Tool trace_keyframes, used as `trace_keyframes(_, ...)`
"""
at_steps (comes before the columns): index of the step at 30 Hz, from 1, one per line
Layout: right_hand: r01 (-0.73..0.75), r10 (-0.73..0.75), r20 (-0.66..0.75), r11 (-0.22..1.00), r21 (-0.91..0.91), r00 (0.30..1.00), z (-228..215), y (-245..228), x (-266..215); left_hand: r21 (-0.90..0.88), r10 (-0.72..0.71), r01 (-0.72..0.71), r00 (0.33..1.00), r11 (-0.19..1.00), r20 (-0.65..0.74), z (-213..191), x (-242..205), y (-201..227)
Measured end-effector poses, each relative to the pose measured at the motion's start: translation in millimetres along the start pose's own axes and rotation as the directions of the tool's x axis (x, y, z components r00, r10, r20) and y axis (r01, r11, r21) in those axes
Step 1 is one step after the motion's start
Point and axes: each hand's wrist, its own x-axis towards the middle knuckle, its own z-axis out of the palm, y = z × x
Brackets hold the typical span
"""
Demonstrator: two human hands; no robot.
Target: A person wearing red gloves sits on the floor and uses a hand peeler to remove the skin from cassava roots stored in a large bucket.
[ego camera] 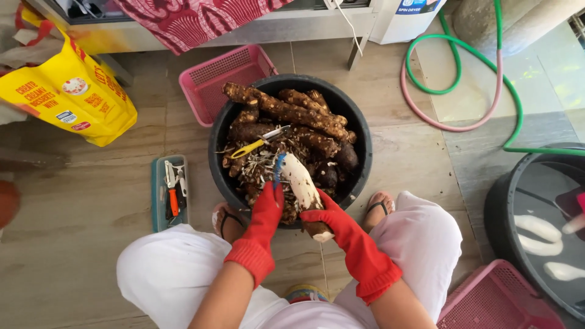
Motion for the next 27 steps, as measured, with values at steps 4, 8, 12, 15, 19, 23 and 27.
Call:
trace_keyframes(4, -0.018, 0.014, 0.033, 0.995, 0.102, 0.999, 0.3, 1.8, -2.6, -0.325, -0.274, 0.273, 0.961, 0.905, 0.044, -15.2, 3.4, 13.7)
trace_keyframes(8, -0.075, 0.058, 0.061, 0.942, 0.328, 0.996, -8.8, 21.0, 9.9, 0.128, 0.247, -0.227, 0.954, 0.966, -0.172, 18.3, -17.7, -12.5)
trace_keyframes(12, -0.147, 0.111, 0.100, 0.850, 0.506, 0.989, -21.0, 30.1, 21.4, -0.040, 0.078, -0.079, 0.996, 0.996, -0.038, 7.7, -44.9, 23.1)
trace_keyframes(15, -0.204, 0.170, 0.114, 0.801, 0.563, 0.979, -31.4, 40.4, 33.7, 0.019, 0.005, -0.004, 1.000, 1.000, -0.014, -2.1, -19.0, 20.1)
trace_keyframes(19, -0.227, 0.210, 0.103, 0.748, 0.623, 0.972, -24.7, 28.4, 11.5, -0.054, -0.128, 0.133, 0.988, 0.990, 0.087, 0.2, 7.9, 7.0)
trace_keyframes(23, -0.264, 0.215, 0.154, 0.744, 0.614, 0.964, -13.4, 11.1, -3.6, -0.284, -0.185, 0.209, 0.977, 0.936, 0.108, -25.0, 2.2, 22.9)
trace_keyframes(27, -0.315, 0.293, 0.169, 0.579, 0.752, 0.941, -9.8, 1.4, -12.2, -0.336, -0.050, 0.054, 0.999, 0.940, 0.020, -34.6, -43.3, 48.3)
